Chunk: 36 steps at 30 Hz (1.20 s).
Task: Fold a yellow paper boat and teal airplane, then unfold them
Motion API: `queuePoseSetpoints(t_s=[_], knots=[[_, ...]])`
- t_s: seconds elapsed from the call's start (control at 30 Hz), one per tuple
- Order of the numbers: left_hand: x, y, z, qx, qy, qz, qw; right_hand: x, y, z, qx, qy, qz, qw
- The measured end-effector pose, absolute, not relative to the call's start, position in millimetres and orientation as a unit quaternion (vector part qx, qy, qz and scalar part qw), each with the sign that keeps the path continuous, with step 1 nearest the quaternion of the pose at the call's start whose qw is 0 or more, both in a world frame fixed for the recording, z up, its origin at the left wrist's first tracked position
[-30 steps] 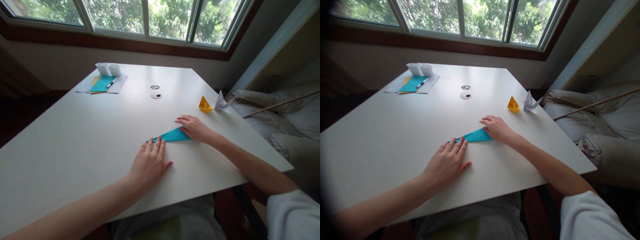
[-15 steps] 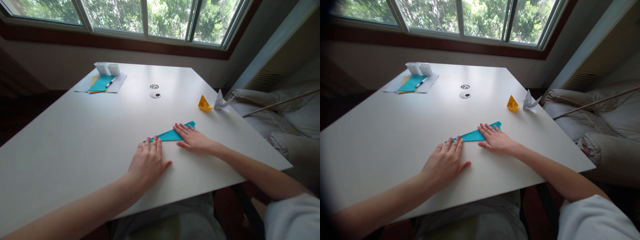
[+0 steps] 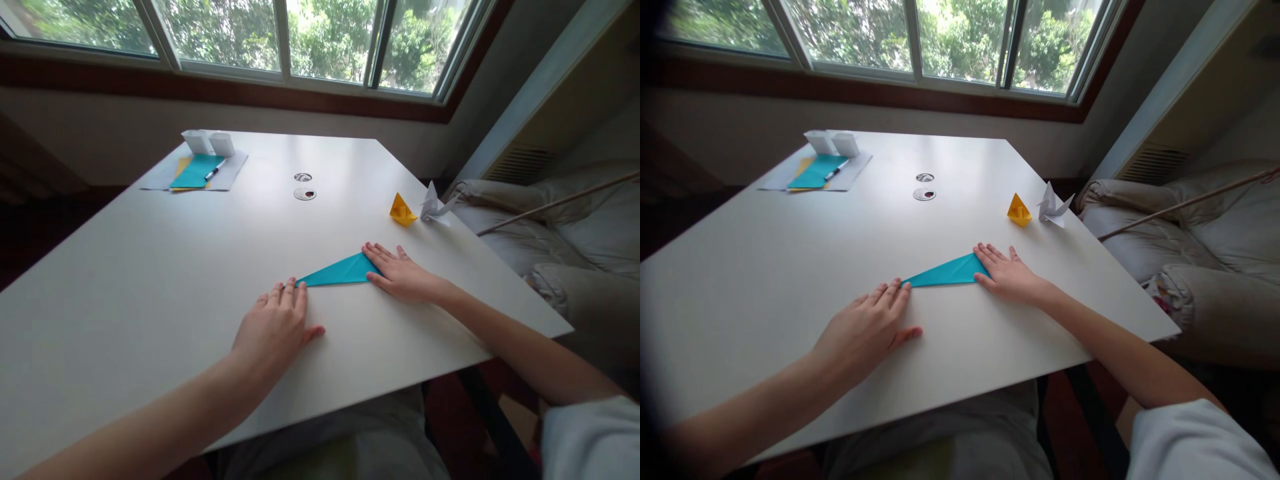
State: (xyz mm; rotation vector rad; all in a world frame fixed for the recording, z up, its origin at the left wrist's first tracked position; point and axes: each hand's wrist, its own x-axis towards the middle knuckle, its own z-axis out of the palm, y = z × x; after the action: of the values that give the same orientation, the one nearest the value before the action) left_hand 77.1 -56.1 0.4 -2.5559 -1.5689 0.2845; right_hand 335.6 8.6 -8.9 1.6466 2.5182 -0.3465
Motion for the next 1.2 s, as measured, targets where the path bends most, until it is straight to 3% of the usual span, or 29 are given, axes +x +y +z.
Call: queuePoseSetpoints(t_s=[0.27,0.5,0.63,0.9,1.2], knots=[[63,-48,17,-0.857,-0.506,0.05,0.083,332,17,3,0.505,0.859,-0.081,0.023],[66,-4,8,-0.878,-0.46,-0.098,-0.088,315,35,10,0.441,0.889,-0.121,-0.032],[68,10,-4,-0.869,-0.454,-0.15,-0.128,306,46,19,0.436,0.89,-0.131,-0.025],[66,13,-4,-0.857,-0.462,-0.157,-0.164,299,53,28,0.46,0.888,-0.03,-0.001],[61,16,-3,-0.826,-0.493,-0.179,-0.208,317,20,14,0.375,0.917,0.091,-0.098]])
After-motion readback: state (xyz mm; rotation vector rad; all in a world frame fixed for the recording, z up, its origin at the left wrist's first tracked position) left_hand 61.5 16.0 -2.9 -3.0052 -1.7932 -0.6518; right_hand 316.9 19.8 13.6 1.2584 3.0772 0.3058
